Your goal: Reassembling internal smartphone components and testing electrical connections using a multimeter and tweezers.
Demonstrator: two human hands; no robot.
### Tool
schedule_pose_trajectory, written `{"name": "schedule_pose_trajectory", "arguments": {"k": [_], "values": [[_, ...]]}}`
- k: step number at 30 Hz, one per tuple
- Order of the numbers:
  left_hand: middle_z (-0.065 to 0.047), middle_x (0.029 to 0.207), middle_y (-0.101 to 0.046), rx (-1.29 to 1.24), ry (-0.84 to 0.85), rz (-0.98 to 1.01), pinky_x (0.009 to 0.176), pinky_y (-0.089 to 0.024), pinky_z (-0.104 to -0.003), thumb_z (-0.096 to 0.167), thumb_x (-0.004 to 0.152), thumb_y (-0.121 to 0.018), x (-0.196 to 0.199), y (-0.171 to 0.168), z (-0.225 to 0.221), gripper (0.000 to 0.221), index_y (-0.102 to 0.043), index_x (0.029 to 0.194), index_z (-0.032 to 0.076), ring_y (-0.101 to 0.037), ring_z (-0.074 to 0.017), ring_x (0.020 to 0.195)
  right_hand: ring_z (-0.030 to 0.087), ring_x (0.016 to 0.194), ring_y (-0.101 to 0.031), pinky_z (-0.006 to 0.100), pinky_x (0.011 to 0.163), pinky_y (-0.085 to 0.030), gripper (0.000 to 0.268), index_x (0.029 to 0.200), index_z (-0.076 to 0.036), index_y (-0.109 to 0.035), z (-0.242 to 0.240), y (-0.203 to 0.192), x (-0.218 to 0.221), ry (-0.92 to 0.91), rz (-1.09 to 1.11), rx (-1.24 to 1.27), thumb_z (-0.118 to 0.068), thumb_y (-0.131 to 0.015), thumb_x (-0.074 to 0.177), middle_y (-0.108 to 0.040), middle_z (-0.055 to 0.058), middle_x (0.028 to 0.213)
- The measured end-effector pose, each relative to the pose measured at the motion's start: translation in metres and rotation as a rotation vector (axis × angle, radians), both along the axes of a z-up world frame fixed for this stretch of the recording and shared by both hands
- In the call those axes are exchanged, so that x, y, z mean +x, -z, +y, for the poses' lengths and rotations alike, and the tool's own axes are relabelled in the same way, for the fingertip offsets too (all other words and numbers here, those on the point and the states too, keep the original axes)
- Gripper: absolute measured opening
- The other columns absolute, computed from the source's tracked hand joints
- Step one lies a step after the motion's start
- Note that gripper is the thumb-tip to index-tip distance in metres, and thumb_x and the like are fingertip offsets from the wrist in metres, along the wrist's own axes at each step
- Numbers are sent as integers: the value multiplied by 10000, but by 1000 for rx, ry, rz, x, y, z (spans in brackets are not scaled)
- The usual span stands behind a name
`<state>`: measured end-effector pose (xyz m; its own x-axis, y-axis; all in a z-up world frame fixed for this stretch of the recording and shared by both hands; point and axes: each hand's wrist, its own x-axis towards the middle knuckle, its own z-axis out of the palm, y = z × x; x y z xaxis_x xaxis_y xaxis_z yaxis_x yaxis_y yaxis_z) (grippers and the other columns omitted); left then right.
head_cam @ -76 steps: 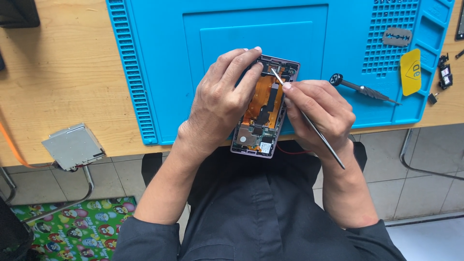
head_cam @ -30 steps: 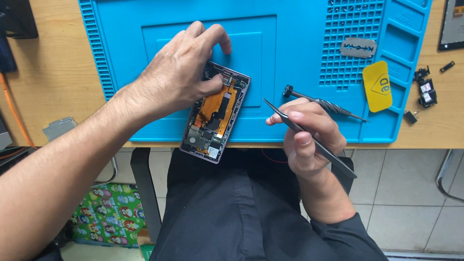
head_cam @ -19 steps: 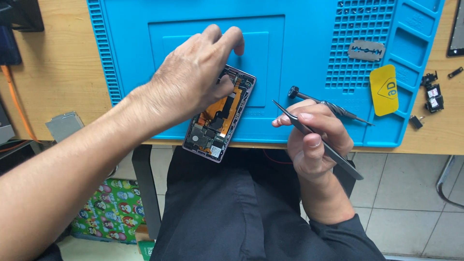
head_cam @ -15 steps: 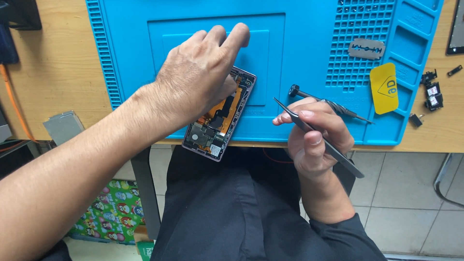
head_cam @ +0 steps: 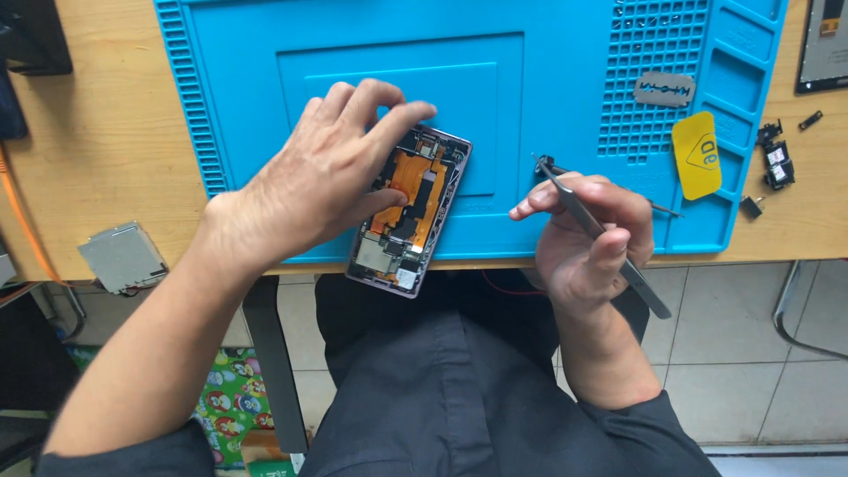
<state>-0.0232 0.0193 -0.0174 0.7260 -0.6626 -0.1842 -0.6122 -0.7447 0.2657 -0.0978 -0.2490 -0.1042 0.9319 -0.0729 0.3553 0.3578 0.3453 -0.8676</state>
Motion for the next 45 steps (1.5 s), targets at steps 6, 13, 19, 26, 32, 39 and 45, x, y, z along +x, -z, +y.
{"name": "schedule_pose_trajectory", "arguments": {"k": [6, 13, 19, 26, 32, 39, 45], "values": [[-130, 1126, -532, -276, -204, 516, 746, -544, -394, 177, 930, -745, -2, -28, 28, 443, -453, 1254, 101, -563, -273, 951, 322, 921, -728, 394, 833, -606, 454, 1252, -30, -554, -8, -32, 37, -76, -266, -600, -434, -368, 1160, -688, 198, 1057], [-133, 1063, -684, -903, -746, 336, 573, -548, -209, 199, 1021, -648, -69, -30, 77, 303, -405, 1191, 138, -698, -173, 866, 257, 1125, -619, 351, 838, -538, 296, 1252, -204, -650, 18, -60, 103, 106, -773, -1912, -76, -735, 1000, -643, 71, 1309], [-139, 1226, -592, -1572, -983, 477, 626, -709, -332, 123, 943, -733, -117, -21, 25, 565, -381, 1383, 166, -727, -283, 1027, 463, 1458, -430, 562, 1204, -448, 642, 1610, 15, -380, 36, -98, 70, -192, -511, -1633, -3, -698, 1053, -440, 264, 1606], [-150, 1446, -502, -1467, -679, 650, 1068, -604, -300, 186, 981, -666, -127, -40, -25, 484, -453, 1397, 59, -564, -241, 1357, 561, 1565, -335, 721, 1297, -368, 1025, 1683, -278, -237, 73, -67, -62, -428, 143, 199, -273, -821, 840, -270, 378, 1659], [-171, 1272, -480, -1131, -476, -153, 1048, -575, -437, 292, 988, -747, -139, -14, -27, 322, -601, 1188, 87, -579, -287, 1159, 588, 1422, -523, 795, 1201, -460, 803, 1693, -465, -240, 54, -70, -104, 102, 332, 604, -70, -465, 1031, -525, 216, 1567], [-76, 1201, -496, -958, -260, -475, 914, -581, -405, 141, 998, -783, -135, -18, -34, 71, -779, 1055, 185, -504, -298, 1146, 654, 1470, -471, 870, 1043, -516, 811, 1677, -487, -256, 50, -73, -123, 147, 291, 593, -19, -398, 1030, -414, 38, 1725], [-67, 1204, -530, -890, -252, -519, 893, -581, -406, 97, 991, -803, -134, -20, -39, 146, -780, 1098, 193, -511, -291, 1140, 665, 1459, -515, 897, 1143, -499, 774, 1676, -444, -356, 42, -62, -129, 137, 255, 505, -2, -402, 1042, -523, 67, 1664]]}}
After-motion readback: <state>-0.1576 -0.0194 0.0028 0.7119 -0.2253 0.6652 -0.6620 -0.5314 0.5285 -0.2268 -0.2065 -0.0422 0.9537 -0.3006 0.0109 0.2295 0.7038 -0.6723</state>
